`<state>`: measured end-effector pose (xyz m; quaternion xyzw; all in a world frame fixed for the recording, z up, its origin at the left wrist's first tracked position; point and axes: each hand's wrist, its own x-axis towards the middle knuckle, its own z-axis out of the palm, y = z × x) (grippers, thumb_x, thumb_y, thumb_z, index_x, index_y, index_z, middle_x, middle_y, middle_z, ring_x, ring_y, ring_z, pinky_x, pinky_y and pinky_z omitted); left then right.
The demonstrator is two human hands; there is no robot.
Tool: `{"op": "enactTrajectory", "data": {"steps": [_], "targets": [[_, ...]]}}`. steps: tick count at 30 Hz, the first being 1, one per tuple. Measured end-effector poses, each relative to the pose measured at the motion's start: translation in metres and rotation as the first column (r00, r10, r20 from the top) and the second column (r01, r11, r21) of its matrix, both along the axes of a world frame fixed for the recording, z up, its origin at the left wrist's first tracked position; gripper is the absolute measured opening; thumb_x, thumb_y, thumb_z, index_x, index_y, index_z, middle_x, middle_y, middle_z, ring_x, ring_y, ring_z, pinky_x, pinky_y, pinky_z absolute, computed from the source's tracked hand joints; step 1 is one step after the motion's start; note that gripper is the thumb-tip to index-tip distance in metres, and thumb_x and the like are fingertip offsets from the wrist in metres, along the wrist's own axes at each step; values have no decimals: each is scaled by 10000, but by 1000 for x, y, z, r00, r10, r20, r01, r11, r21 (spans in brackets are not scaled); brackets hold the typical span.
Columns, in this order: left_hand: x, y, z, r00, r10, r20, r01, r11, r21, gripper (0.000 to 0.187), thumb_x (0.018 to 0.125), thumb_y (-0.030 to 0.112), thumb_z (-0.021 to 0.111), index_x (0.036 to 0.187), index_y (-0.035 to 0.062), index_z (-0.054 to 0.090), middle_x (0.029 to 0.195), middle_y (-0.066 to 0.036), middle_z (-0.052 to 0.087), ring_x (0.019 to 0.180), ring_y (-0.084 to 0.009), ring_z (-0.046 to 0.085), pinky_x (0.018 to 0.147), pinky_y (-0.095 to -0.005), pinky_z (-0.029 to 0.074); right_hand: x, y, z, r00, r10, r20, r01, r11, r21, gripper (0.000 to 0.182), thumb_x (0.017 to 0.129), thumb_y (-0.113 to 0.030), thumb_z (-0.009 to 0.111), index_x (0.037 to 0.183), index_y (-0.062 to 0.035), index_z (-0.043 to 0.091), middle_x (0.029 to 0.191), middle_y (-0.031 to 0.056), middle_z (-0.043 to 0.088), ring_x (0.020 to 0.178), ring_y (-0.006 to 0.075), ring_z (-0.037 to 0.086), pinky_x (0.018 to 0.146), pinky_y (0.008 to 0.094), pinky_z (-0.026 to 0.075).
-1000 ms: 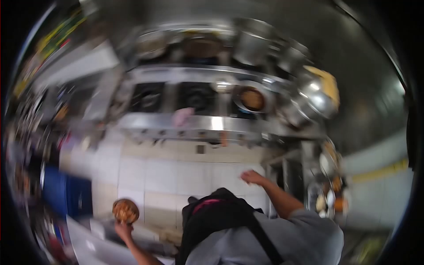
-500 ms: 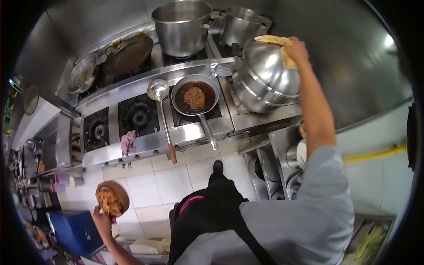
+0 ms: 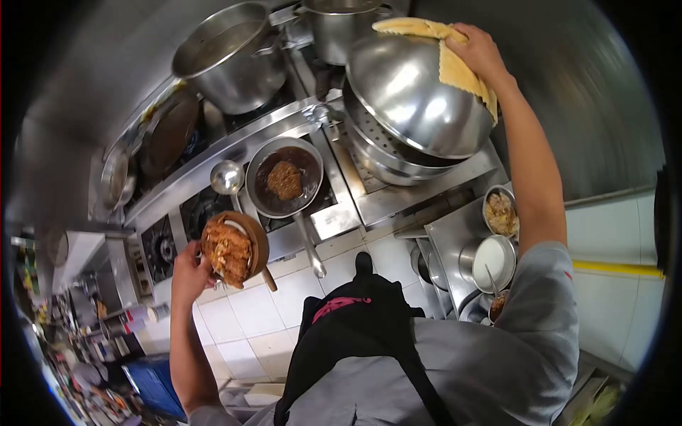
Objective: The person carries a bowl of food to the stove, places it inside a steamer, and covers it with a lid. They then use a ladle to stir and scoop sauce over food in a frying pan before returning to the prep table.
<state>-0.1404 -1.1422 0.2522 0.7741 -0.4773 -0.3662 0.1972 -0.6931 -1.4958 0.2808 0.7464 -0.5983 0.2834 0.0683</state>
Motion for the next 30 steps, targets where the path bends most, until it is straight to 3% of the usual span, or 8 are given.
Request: {"op": "enactTrajectory", "data": {"steps": [6, 8, 10, 19, 22, 23, 25, 30], "targets": [[-80, -154, 36, 944, -300, 140, 316, 941, -117, 255, 830, 65, 488, 1035, -73, 551, 637, -162, 608, 451, -190, 606, 433, -305, 480, -75, -31, 38, 937, -17, 350, -55, 980, 194, 386, 811, -364, 625, 1070, -78, 644, 896, 63, 659, 792, 134, 606, 760, 271, 468], [-100, -207, 28, 830, -445, 337, 543, 783, -304, 265, 791, 87, 507, 987, -78, 573, 615, -187, 606, 468, -225, 626, 488, -339, 502, -89, -28, 46, 905, -34, 425, -69, 972, 226, 383, 812, -359, 633, 1065, -73, 646, 873, 41, 655, 769, 107, 590, 744, 257, 464], [-146, -243, 42, 860, -446, 248, 498, 839, -218, 246, 786, 114, 516, 928, -77, 578, 626, -203, 614, 503, -235, 647, 551, -356, 522, -82, -10, 59, 892, -125, 435, 47, 982, 186, 448, 829, -408, 625, 1078, -35, 645, 1052, 139, 658, 957, 230, 605, 863, 337, 450], [-303, -353, -59, 804, -593, 50, 594, 795, -128, 280, 822, 131, 515, 943, -101, 612, 700, -187, 659, 534, -224, 661, 489, -318, 559, -94, -10, 60, 838, -164, 520, 85, 981, 172, 411, 833, -373, 611, 1040, -20, 648, 1027, 146, 660, 937, 230, 605, 854, 328, 449], [-333, -375, -110, 750, -657, 74, 654, 754, 59, 276, 812, 123, 516, 867, -125, 624, 699, -191, 657, 534, -221, 659, 479, -321, 554, -106, -22, 50, 833, -101, 544, 6, 985, 173, 404, 842, -373, 595, 1040, -25, 649, 1054, 156, 652, 973, 248, 601, 862, 334, 449], [-342, -378, -125, 741, -669, 65, 658, 742, 130, 269, 804, 118, 518, 832, -125, 629, 692, -189, 656, 534, -219, 656, 471, -315, 549, -109, -24, 42, 831, -110, 545, 20, 986, 168, 404, 842, -373, 595, 1040, -25, 649, 1054, 156, 652, 973, 248, 601, 862, 334, 449], [-363, -378, -124, 725, -687, 54, 668, 720, 188, 265, 795, 113, 520, 797, -125, 634, 685, -187, 654, 533, -217, 654, 463, -308, 543, -115, -36, 32, 744, -61, 665, -58, 986, 156, 387, 819, -351, 638, 1060, -49, 647, 884, 33, 661, 773, 114, 596, 739, 259, 467], [-366, -374, -128, 726, -683, 86, 652, 722, 233, 200, 775, 56, 523, 813, -99, 645, 707, -180, 657, 552, -242, 653, 471, -309, 532, -111, -34, 34, 750, -59, 659, -60, 986, 156, 400, 817, -354, 641, 1060, -36, 646, 885, 42, 663, 772, 117, 605, 735, 267, 472]]}}
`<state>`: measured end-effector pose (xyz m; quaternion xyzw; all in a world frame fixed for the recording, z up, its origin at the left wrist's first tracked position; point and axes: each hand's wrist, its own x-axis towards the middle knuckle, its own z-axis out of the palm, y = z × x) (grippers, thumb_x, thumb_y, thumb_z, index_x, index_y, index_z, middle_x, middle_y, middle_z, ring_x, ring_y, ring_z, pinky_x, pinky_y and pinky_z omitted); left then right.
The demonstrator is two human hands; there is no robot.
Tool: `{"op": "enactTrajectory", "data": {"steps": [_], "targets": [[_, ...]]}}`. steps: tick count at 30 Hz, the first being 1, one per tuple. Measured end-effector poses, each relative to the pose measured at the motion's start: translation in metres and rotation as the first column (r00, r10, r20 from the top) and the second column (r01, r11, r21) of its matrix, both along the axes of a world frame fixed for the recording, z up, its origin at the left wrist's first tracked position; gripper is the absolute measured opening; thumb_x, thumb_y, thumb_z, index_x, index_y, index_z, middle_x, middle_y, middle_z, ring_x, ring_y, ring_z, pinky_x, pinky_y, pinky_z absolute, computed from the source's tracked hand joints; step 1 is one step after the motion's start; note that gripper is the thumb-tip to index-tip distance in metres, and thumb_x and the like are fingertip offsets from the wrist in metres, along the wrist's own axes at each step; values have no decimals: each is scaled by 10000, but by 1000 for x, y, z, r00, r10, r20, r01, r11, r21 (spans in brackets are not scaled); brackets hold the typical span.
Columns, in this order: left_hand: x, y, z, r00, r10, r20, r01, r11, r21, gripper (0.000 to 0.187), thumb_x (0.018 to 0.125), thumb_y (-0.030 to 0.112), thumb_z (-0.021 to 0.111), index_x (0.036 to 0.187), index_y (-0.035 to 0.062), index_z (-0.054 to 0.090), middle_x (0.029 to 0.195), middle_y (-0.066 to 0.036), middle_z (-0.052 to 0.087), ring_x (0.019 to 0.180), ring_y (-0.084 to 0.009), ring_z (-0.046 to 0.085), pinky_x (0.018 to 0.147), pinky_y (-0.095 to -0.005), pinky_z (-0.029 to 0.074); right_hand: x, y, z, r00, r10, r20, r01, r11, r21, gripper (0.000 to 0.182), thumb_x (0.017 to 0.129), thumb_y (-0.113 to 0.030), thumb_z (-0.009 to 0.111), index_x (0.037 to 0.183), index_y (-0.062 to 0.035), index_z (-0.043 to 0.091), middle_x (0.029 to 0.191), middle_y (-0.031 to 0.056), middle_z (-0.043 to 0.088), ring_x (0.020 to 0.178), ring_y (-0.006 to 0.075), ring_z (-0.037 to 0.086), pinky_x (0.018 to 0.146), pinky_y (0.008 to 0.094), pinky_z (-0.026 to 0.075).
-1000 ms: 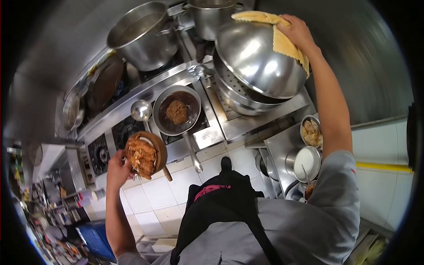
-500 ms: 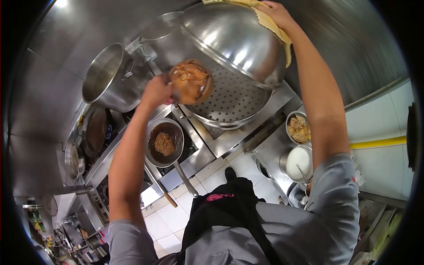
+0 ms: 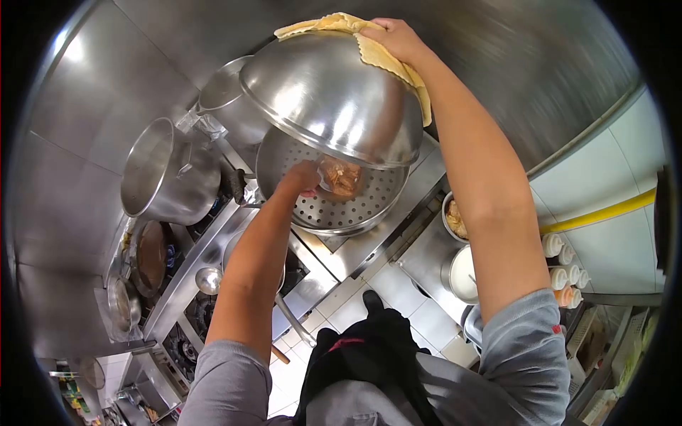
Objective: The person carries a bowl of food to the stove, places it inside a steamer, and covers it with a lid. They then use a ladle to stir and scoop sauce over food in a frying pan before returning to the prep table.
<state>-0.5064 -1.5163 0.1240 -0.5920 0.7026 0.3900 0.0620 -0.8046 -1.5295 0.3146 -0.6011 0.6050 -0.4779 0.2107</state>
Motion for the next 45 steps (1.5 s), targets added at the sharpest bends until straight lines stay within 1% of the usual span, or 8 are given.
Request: {"op": "enactTrajectory", "data": {"steps": [6, 15, 23, 25, 30, 33, 41, 45], "targets": [[78, 71, 88, 882, -452, 135, 384, 522, -762, 148, 838, 84, 554, 910, -9, 643, 703, -181, 635, 556, -237, 627, 589, -341, 499, 27, 17, 9, 995, -62, -82, 67, 996, 60, 483, 771, -429, 653, 1089, -66, 643, 939, 82, 674, 842, 175, 637, 777, 290, 479], [320, 227, 45, 898, 219, -382, -359, 868, -344, 210, 930, 156, 518, 979, -10, 637, 631, -44, 575, 519, -96, 535, 508, -246, 429, 136, 50, -35, 847, -136, -514, 194, 979, 60, 529, 735, -446, 624, 1202, -198, 598, 1214, 94, 542, 1107, 293, 541, 949, 393, 442], [446, 408, -121, 638, 746, -191, -742, 662, 106, 246, 906, 272, 564, 1007, 53, 611, 663, -55, 610, 496, -82, 512, 413, -221, 392, 214, 135, -41, 611, -472, -635, 211, 871, -445, 360, 829, -331, 593, 1113, -111, 625, 1109, 143, 567, 990, 318, 564, 857, 420, 461], [452, 444, -161, 447, 879, -167, -844, 476, 247, 315, 890, 286, 589, 1107, 60, 555, 789, -87, 625, 549, -111, 542, 431, -240, 423, 209, 175, -82, 833, -300, -466, -6, 835, -550, 233, 813, -205, 619, 985, -49, 630, 1013, 132, 599, 927, 304, 576, 787, 413, 465], [426, 473, -230, 196, 976, -94, -946, 213, 244, 627, 808, 387, 683, 1240, 36, 394, 897, -110, 563, 754, -165, 551, 557, -294, 469, 270, 355, -335, 971, -94, 217, 20, 947, 319, 273, 897, -115, 441, 637, -51, 494, 566, 21, 468, 517, 124, 447, 507, 265, 363], [409, 464, -261, 122, 985, -120, -962, 147, 229, 679, 767, 428, 713, 1189, 15, 377, 910, -126, 558, 785, -171, 547, 628, -310, 477, 260, 392, -491, 462, -791, 401, -172, 364, 915, 195, 871, -314, 526, 911, -126, 565, 840, 34, 574, 631, 160, 527, 494, 261, 415], [373, 431, -203, 84, 966, -243, -971, 134, 198, 271, 906, 295, 570, 896, 33, 504, 526, -9, 443, 386, -110, 422, 355, -268, 388, 226, 305, -606, -169, -799, 577, -230, 602, 765, 281, 874, -408, 568, 1003, -160, 551, 983, 42, 594, 728, 191, 592, 626, 319, 522], [385, 448, -155, 132, 958, -253, -977, 168, 130, 376, 955, 399, 456, 874, 34, 497, 522, -5, 417, 383, -95, 406, 337, -259, 350, 223, 289, -663, -145, -768, 624, -236, 639, 732, 192, 908, -318, 544, 974, -143, 586, 910, 18, 620, 741, 153, 600, 661, 297, 523]]}}
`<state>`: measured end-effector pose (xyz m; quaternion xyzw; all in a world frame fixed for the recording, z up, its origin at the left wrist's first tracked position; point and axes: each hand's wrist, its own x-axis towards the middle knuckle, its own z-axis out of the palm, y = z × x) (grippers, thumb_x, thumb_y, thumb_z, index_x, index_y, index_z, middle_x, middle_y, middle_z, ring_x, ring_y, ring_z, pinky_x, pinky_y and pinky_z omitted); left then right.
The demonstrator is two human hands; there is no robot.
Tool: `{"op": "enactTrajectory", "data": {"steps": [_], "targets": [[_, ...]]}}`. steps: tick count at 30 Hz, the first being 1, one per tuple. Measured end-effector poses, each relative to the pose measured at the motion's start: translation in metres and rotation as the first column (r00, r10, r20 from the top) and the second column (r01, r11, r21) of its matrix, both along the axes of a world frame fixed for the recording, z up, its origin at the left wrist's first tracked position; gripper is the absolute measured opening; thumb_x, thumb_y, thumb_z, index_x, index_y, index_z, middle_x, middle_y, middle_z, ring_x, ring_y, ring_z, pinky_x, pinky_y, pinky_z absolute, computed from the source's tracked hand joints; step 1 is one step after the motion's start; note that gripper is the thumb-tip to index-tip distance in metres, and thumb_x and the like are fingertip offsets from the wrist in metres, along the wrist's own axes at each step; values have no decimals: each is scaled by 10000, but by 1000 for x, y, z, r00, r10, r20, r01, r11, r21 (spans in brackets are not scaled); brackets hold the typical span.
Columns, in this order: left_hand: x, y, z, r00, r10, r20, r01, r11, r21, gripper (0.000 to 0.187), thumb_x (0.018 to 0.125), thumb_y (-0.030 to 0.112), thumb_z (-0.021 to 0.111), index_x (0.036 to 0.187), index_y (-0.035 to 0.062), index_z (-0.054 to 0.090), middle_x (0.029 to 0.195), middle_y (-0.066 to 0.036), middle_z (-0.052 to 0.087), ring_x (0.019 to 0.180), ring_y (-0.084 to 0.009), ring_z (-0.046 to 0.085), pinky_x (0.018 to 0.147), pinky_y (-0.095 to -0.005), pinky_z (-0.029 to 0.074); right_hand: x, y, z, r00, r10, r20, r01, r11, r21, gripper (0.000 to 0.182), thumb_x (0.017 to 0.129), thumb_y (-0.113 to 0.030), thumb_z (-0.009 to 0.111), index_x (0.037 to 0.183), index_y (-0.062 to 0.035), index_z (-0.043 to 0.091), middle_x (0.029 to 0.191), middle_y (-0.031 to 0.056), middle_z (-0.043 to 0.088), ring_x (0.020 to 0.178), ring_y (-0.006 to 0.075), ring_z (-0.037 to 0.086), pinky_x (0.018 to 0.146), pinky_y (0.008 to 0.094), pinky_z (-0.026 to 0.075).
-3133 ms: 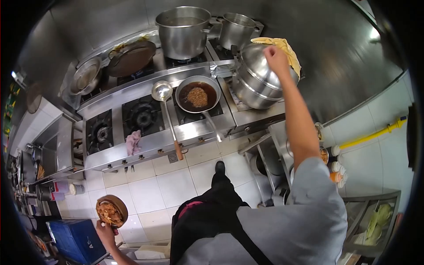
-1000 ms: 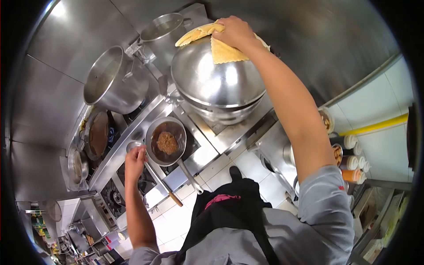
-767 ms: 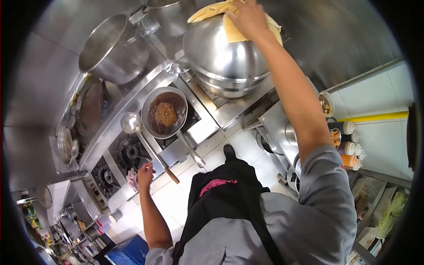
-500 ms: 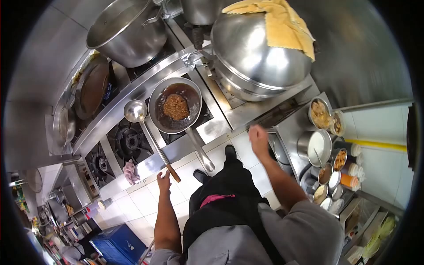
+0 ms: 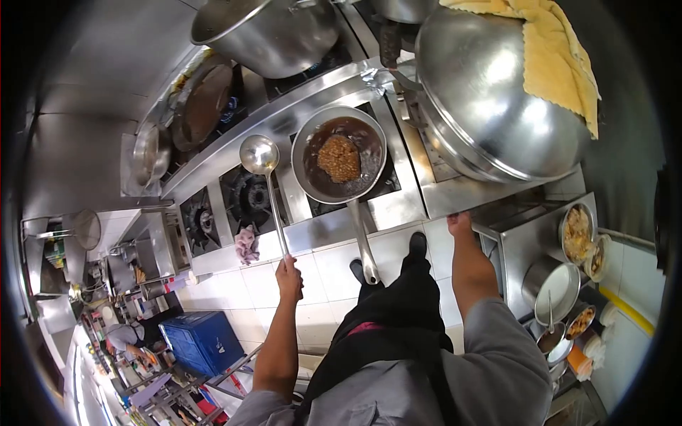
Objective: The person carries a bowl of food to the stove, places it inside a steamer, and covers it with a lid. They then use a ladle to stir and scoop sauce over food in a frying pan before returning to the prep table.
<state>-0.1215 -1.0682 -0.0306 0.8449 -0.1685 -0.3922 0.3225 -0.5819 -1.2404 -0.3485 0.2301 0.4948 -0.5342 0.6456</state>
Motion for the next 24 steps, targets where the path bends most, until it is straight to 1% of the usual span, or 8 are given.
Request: {"op": "enactTrajectory", "data": {"steps": [4, 6, 8, 10, 13, 17, 20, 24], "targets": [[6, 27, 33, 956, -154, 250, 210, 954, -214, 252, 953, 257, 500, 842, 31, 485, 503, -10, 430, 369, -101, 405, 334, -263, 349, -4, 7, 11, 995, -64, -70, 59, 996, -72, 156, 936, -240, 499, 983, -125, 592, 879, 10, 636, 779, 136, 610, 679, 278, 521], [-7, 21, 55, 979, -89, 181, 144, 937, -320, 160, 933, 171, 527, 872, 34, 472, 491, -5, 423, 346, -106, 390, 328, -260, 341, -3, 9, 5, 995, -71, -74, 65, 994, -88, 156, 940, -237, 491, 985, -126, 591, 894, 9, 636, 783, 138, 612, 677, 276, 521], [-25, 1, 107, 944, -184, -274, 132, 971, -200, 104, 925, 121, 522, 941, 36, 465, 491, -3, 417, 330, -104, 371, 323, -255, 332, -1, 12, 4, 989, -81, -123, 66, 990, -127, 166, 951, -232, 473, 1000, -120, 585, 899, 8, 635, 794, 132, 613, 683, 273, 523], [-33, -7, 116, 939, -232, -254, 184, 963, -196, 145, 945, 172, 504, 1006, 48, 461, 481, 8, 402, 333, -90, 359, 322, -249, 324, -2, 12, -9, 988, -59, -142, 34, 985, -170, 170, 933, -263, 509, 1012, -126, 573, 919, 24, 619, 776, 144, 598, 667, 281, 514], [-45, -6, 123, 947, -284, -150, 271, 957, -103, 287, 978, 334, 432, 1055, 64, 487, 463, 34, 377, 338, -68, 349, 321, -240, 298, -6, 18, -1, 993, 53, -109, -61, 996, -72, 287, 920, -354, 528, 1108, -138, 520, 1003, 66, 584, 777, 181, 582, 674, 308, 508], [-44, 5, 127, 928, -350, -127, 343, 937, -72, 284, 974, 313, 439, 1115, 72, 495, 481, 37, 367, 358, -64, 355, 336, -236, 311, 0, 47, 64, 885, 395, -247, -347, 913, 217, 554, 898, -536, 481, 1307, -174, 391, 1170, 119, 543, 946, 269, 592, 798, 405, 503], [-32, 19, 126, 894, -445, -52, 446, 895, 6, 308, 968, 286, 450, 1197, 84, 487, 504, 28, 388, 388, -71, 395, 367, -248, 341, -4, 99, 90, 813, 540, -216, -510, 841, 182, 661, 901, -561, 454, 1401, -179, 251, 1265, 166, 473, 1003, 320, 571, 821, 440, 491], [27, 37, 71, 670, -660, 340, 702, 712, -3, 391, 946, 258, 483, 1298, 91, 447, 614, -117, 567, 506, -259, 572, 488, -392, 456, -1, 192, 116, 744, 592, -310, -540, 806, 243, 666, 905, -570, 434, 1415, -186, 244, 1237, 157, 506, 1020, 308, 562, 819, 441, 481]]}}
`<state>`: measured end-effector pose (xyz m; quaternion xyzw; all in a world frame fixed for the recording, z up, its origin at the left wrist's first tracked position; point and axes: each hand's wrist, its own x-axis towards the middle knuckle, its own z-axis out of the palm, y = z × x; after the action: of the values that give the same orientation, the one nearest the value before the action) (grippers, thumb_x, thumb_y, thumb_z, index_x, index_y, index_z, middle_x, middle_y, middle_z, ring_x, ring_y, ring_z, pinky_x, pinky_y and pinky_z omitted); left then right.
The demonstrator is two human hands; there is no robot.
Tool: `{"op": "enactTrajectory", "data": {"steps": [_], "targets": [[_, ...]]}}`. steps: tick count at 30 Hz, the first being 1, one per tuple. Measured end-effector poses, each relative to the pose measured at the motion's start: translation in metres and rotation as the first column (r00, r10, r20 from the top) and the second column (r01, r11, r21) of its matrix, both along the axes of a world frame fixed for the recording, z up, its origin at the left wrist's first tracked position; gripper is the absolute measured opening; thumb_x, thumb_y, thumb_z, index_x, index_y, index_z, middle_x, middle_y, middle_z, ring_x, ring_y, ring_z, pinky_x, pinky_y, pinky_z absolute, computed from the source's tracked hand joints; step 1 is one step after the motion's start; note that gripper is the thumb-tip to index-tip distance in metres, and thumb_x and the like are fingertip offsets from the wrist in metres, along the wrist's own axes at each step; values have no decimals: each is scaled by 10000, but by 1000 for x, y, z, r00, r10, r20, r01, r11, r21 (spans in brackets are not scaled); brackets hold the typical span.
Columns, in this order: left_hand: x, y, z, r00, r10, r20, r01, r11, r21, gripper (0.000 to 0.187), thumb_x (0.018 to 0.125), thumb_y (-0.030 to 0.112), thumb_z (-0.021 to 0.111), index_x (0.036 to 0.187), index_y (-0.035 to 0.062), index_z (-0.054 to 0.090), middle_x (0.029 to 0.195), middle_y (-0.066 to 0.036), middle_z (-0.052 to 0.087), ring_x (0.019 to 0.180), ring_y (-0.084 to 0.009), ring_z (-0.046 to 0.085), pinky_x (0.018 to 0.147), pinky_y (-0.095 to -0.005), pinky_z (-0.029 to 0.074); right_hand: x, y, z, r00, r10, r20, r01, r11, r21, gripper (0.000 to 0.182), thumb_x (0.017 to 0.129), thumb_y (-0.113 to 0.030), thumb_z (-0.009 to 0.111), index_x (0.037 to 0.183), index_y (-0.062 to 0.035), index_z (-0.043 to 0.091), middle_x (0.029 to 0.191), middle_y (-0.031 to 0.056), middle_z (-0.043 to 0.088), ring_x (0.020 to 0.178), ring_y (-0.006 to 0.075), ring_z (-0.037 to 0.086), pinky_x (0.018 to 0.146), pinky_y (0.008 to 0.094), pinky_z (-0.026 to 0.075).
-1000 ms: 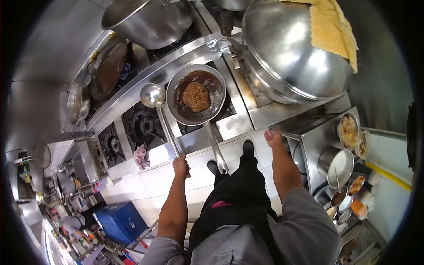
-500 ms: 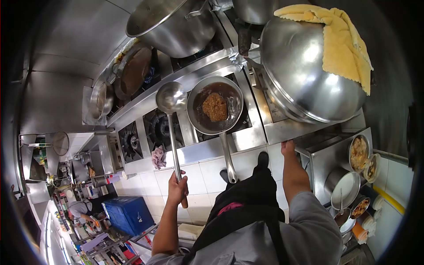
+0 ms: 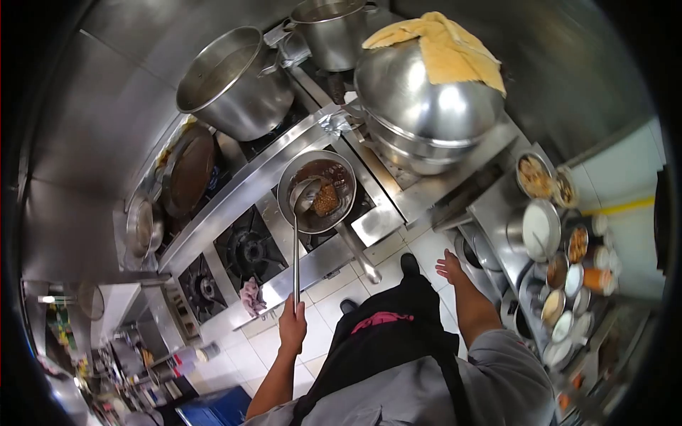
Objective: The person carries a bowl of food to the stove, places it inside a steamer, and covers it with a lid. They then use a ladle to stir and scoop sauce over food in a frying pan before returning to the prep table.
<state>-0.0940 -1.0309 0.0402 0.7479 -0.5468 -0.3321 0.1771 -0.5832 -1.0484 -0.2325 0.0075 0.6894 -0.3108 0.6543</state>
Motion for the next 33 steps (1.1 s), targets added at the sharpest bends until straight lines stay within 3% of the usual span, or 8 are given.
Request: {"op": "enactTrajectory", "data": {"steps": [6, 14, 16, 17, 20, 22, 25, 33], "targets": [[44, -42, -16, 900, -243, 362, 275, 961, -39, 431, 922, 297, 487, 1334, 202, 406, 733, -240, 626, 651, -440, 608, 547, -530, 464, 48, 179, 24, 985, -49, -164, 64, 994, 89, 470, 927, -493, 432, 1239, -142, 453, 1108, 130, 574, 814, 244, 569, 688, 400, 477], [74, -52, 3, 955, -288, 75, 296, 941, -164, 450, 904, 268, 532, 1326, 129, 458, 991, -237, 632, 916, -414, 611, 804, -412, 482, 133, 386, -32, 892, 401, -210, -379, 915, 137, 381, 894, -413, 450, 1070, -88, 542, 832, 112, 592, 663, 246, 576, 582, 388, 480], [84, -46, -4, 952, -306, -21, 282, 899, -335, 455, 904, 242, 545, 1317, 71, 458, 1082, -235, 610, 996, -365, 606, 841, -394, 465, 105, 430, -122, 199, 639, -743, -972, 225, -67, 377, 903, -395, 438, 1051, -67, 549, 849, 103, 599, 688, 239, 582, 615, 391, 491], [76, -39, 21, 959, -265, -96, 240, 947, -214, 457, 905, 226, 552, 1314, 47, 457, 1142, -236, 585, 1045, -336, 590, 873, -383, 450, 120, 418, -81, 193, 639, -745, -974, 218, -66, 377, 903, -395, 438, 1051, -67, 549, 849, 103, 599, 688, 239, 582, 615, 391, 491], [67, -29, 4, 965, -241, -100, 224, 963, -150, 461, 910, 233, 543, 1324, 54, 447, 1147, -246, 581, 1056, -351, 579, 898, -382, 438, 103, 350, 6, 745, 624, -236, -647, 762, -25, 378, 869, -424, 499, 1066, -104, 538, 862, 70, 601, 704, 215, 572, 652, 383, 485], [63, -29, -21, 956, -290, 39, 290, 919, -269, 439, 919, 242, 527, 1325, 92, 451, 988, -213, 630, 866, -306, 640, 747, -383, 503, 70, 328, -38, 981, 68, 180, -109, 968, 227, 367, 868, -435, 505, 1060, -125, 547, 882, 59, 602, 702, 208, 570, 650, 379, 482], [30, -28, 11, 940, -48, -337, 91, 990, 110, 232, 938, 298, 487, 1112, 147, 507, 593, -23, 458, 404, -135, 437, 361, -309, 390, 60, 244, 79, 985, 48, -165, -33, 996, 89, 365, 900, -417, 472, 1107, -127, 551, 962, 71, 604, 784, 203, 576, 680, 363, 482], [40, -37, 23, 698, 305, -648, 8, 901, 434, 218, 937, 335, 488, 1081, 171, 498, 604, -29, 471, 441, -139, 450, 389, -315, 398, 28, 179, 115, 975, 41, -218, -63, 993, -95, 372, 906, -387, 473, 1155, -120, 541, 1009, 80, 597, 825, 198, 578, 710, 363, 484]]}}
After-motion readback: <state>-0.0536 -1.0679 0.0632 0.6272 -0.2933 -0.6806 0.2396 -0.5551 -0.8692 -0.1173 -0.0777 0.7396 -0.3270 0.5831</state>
